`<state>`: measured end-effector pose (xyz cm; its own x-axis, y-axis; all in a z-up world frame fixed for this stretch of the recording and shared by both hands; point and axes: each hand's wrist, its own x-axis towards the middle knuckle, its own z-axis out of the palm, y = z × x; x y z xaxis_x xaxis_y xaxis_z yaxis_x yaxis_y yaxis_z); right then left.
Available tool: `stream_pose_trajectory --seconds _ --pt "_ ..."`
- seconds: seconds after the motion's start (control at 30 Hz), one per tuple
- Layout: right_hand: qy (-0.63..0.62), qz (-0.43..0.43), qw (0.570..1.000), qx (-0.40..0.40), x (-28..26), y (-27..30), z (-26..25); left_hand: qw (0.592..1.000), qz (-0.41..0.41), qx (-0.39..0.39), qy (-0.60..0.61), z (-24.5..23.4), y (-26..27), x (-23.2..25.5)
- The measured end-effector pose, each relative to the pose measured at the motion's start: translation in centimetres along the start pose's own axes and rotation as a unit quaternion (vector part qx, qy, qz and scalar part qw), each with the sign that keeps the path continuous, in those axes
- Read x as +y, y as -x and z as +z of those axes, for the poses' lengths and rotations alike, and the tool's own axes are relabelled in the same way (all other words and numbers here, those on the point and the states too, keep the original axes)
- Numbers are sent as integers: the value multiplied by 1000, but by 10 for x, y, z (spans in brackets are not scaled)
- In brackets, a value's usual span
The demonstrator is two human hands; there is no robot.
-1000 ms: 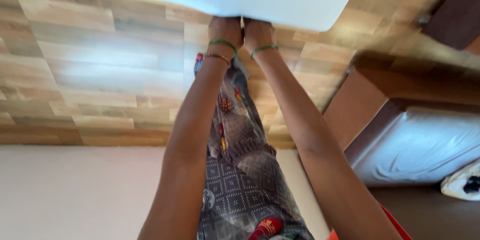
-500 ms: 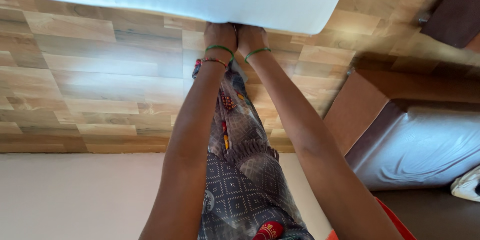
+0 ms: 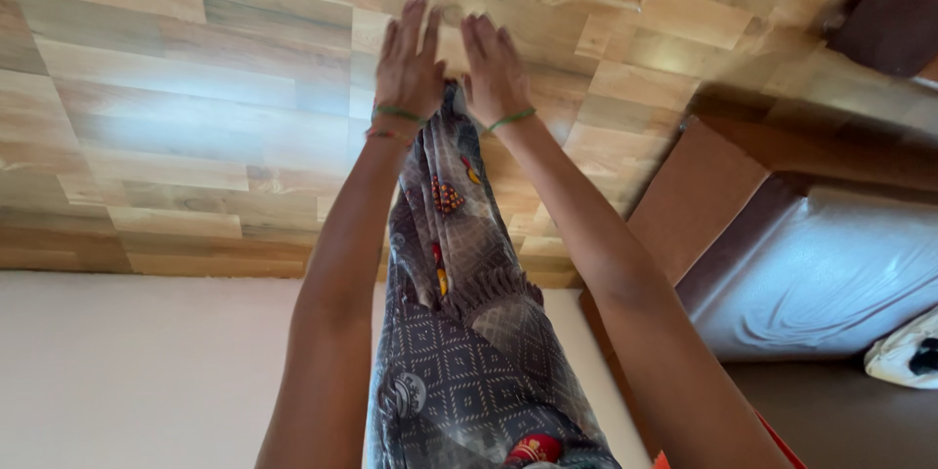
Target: The person is making a bed by tucking a white bedsheet under the mattress along all its edges.
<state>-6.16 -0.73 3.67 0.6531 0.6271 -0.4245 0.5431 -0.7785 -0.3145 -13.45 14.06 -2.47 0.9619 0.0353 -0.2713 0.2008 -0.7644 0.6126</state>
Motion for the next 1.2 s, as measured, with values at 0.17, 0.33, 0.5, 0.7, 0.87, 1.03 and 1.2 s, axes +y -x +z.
stream_pose_trajectory --seconds 0.17,0.33,0.5,0.7,0.87,1.03,1.2 --pt "17 -119 987 107 -24 -40 -17 989 27 123 -80 -52 -9 -48" --pt "-16 -88 989 116 -31 -95 -22 999 -18 1 -52 -87 -55 -55" --pt "70 -17 982 172 -45 -110 19 995 -15 23 -94 -79 -66 -47" --pt "-1 124 988 -90 -49 -117 1 987 -99 -114 -47 -77 -74 -34" --pt "48 121 987 -95 -50 -124 10 976 -111 -169 -84 -86 -76 -28" --pt "73 93 991 -66 -46 -117 21 964 -137 -206 -95 -83 -70 -24" --pt "94 78 991 -52 -46 -117 19 963 -131 -212 -104 -75 -69 -25"
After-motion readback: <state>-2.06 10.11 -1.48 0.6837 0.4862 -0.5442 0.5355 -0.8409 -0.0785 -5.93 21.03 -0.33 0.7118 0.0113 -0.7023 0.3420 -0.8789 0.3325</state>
